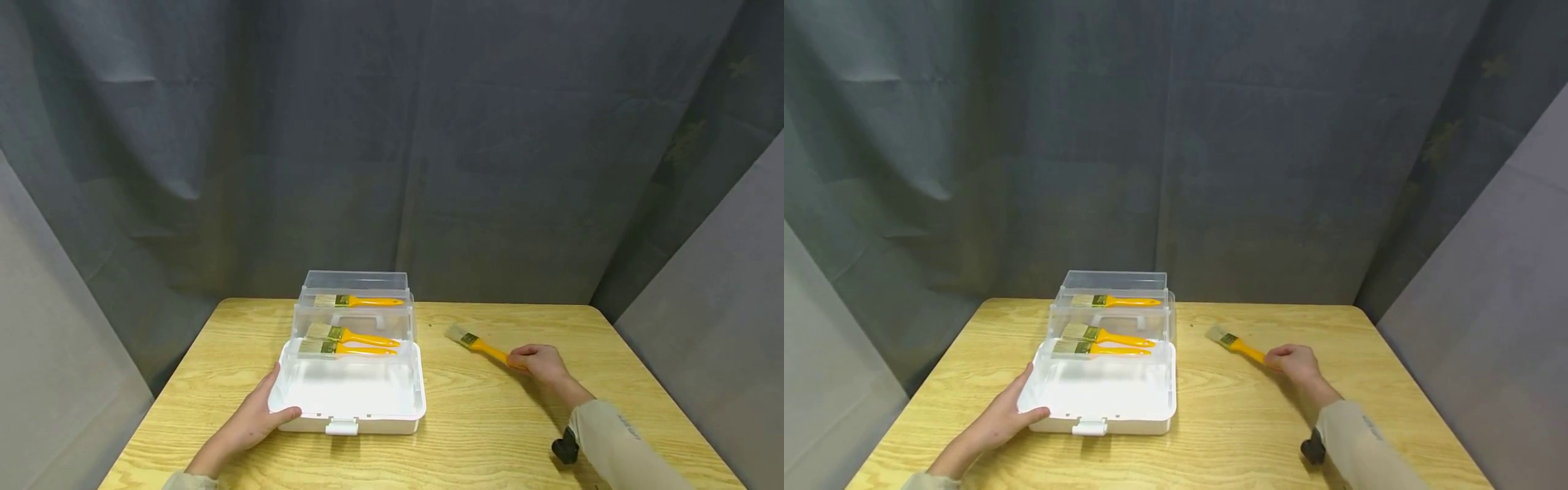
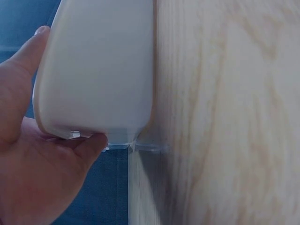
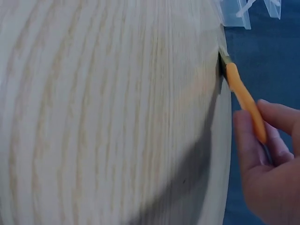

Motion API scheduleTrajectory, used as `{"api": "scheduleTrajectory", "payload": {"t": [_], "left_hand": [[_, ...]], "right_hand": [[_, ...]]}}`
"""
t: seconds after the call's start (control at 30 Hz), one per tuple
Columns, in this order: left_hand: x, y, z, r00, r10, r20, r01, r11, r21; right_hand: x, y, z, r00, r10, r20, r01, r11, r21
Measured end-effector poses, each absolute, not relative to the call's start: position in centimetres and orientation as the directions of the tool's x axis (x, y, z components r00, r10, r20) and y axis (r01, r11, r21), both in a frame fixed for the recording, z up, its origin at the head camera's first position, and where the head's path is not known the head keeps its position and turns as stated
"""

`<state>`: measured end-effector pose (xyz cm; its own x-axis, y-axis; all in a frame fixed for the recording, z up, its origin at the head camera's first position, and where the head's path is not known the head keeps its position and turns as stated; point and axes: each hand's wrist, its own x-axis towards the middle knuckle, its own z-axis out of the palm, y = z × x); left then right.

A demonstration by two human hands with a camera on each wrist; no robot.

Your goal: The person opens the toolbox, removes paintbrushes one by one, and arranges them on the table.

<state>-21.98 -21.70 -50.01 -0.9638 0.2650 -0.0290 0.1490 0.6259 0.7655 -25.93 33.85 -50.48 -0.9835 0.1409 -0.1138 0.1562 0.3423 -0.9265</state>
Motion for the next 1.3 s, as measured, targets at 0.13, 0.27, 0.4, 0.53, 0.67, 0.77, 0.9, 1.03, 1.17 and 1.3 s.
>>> {"api": "scheduleTrajectory", "payload": {"t": [0.13,0.27,0.4,0.53,0.67,0.77,0.9,1.03,1.17,1.3], "left_hand": [[-21.9,-21.6,-49.9,-0.965,0.259,-0.031,0.144,0.628,0.764],[-21.8,-21.6,-49.8,-0.967,0.253,-0.038,0.135,0.630,0.765],[-21.8,-21.6,-49.8,-0.968,0.249,-0.041,0.130,0.629,0.767],[-21.8,-21.6,-49.9,-0.967,0.250,-0.040,0.130,0.627,0.768],[-21.8,-21.6,-50.0,-0.967,0.252,-0.039,0.131,0.623,0.771],[-21.8,-21.6,-49.9,-0.967,0.253,-0.038,0.133,0.623,0.771],[-21.8,-21.6,-49.9,-0.966,0.254,-0.037,0.135,0.626,0.768],[-21.9,-21.6,-49.9,-0.967,0.254,-0.031,0.140,0.626,0.767],[-22.0,-21.7,-50.0,-0.966,0.257,-0.026,0.145,0.626,0.767],[-22.1,-21.7,-50.2,-0.966,0.257,-0.023,0.148,0.626,0.765]], "right_hand": [[-25.7,33.2,-50.5,-0.982,0.087,-0.165,0.185,0.342,-0.921],[-25.5,32.5,-50.7,-0.970,0.001,-0.243,0.234,0.274,-0.933],[-25.6,31.9,-50.8,-0.952,-0.089,-0.294,0.267,0.233,-0.935],[-25.5,31.4,-50.8,-0.935,-0.141,-0.326,0.284,0.252,-0.925],[-25.3,30.8,-50.8,-0.914,-0.185,-0.360,0.308,0.259,-0.915],[-25.2,30.2,-51.0,-0.902,-0.193,-0.386,0.332,0.261,-0.906],[-25.0,29.4,-51.2,-0.893,-0.178,-0.412,0.365,0.245,-0.898],[-25.0,28.4,-51.4,-0.890,-0.172,-0.422,0.386,0.209,-0.899],[-24.9,27.6,-51.4,-0.884,-0.178,-0.433,0.406,0.169,-0.898],[-24.9,27.1,-51.4,-0.881,-0.195,-0.432,0.411,0.141,-0.901]]}}
